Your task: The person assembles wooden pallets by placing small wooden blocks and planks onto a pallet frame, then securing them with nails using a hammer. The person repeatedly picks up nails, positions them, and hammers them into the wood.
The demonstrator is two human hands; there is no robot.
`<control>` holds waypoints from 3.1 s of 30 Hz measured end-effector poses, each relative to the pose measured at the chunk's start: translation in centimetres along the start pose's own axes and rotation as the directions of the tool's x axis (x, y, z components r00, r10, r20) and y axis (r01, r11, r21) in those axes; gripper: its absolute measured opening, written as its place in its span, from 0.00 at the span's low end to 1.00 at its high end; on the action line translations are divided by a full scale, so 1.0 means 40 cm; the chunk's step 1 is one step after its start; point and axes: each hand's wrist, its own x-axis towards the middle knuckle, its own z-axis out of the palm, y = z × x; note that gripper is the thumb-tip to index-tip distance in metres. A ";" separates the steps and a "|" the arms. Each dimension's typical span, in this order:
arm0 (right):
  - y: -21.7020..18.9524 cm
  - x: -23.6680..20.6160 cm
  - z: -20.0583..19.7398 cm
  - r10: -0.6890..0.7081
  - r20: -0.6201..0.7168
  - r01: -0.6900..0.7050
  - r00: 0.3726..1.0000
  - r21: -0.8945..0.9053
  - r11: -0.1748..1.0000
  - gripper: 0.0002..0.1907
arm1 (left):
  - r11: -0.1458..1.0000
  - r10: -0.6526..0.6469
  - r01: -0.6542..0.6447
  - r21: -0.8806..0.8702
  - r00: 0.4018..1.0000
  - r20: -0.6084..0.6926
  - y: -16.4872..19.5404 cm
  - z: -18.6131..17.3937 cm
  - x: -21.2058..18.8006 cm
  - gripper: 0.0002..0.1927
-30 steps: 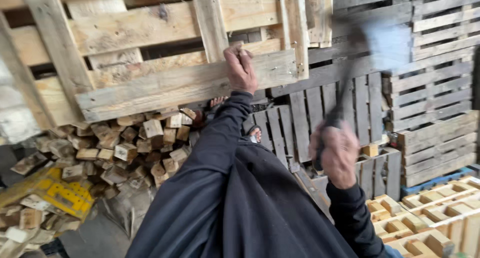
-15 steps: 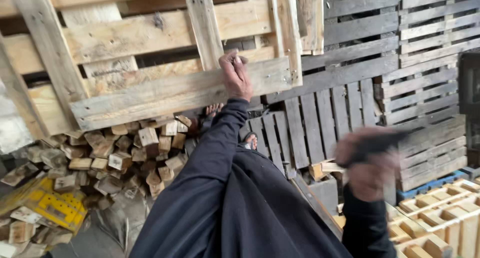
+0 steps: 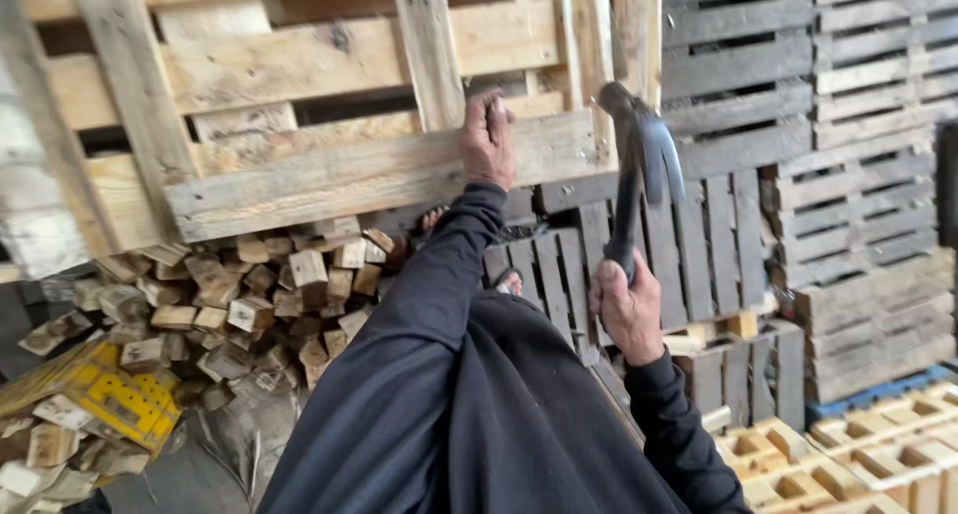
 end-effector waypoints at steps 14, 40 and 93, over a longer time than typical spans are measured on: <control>0.052 0.018 0.032 0.207 0.150 -0.203 0.967 -0.042 0.978 0.21 | 0.735 -0.331 0.401 -0.547 0.916 0.226 0.202 -0.438 0.085 0.12; -0.180 0.274 0.292 -0.045 0.215 0.189 0.976 -0.722 0.665 0.23 | 0.625 -0.257 -0.081 0.777 0.918 0.303 0.013 -0.638 -0.053 0.20; 0.145 0.497 0.598 -0.590 0.779 0.666 0.212 -0.557 -0.496 0.38 | 0.089 -0.373 -0.575 0.813 0.738 0.563 0.171 -0.572 0.085 0.69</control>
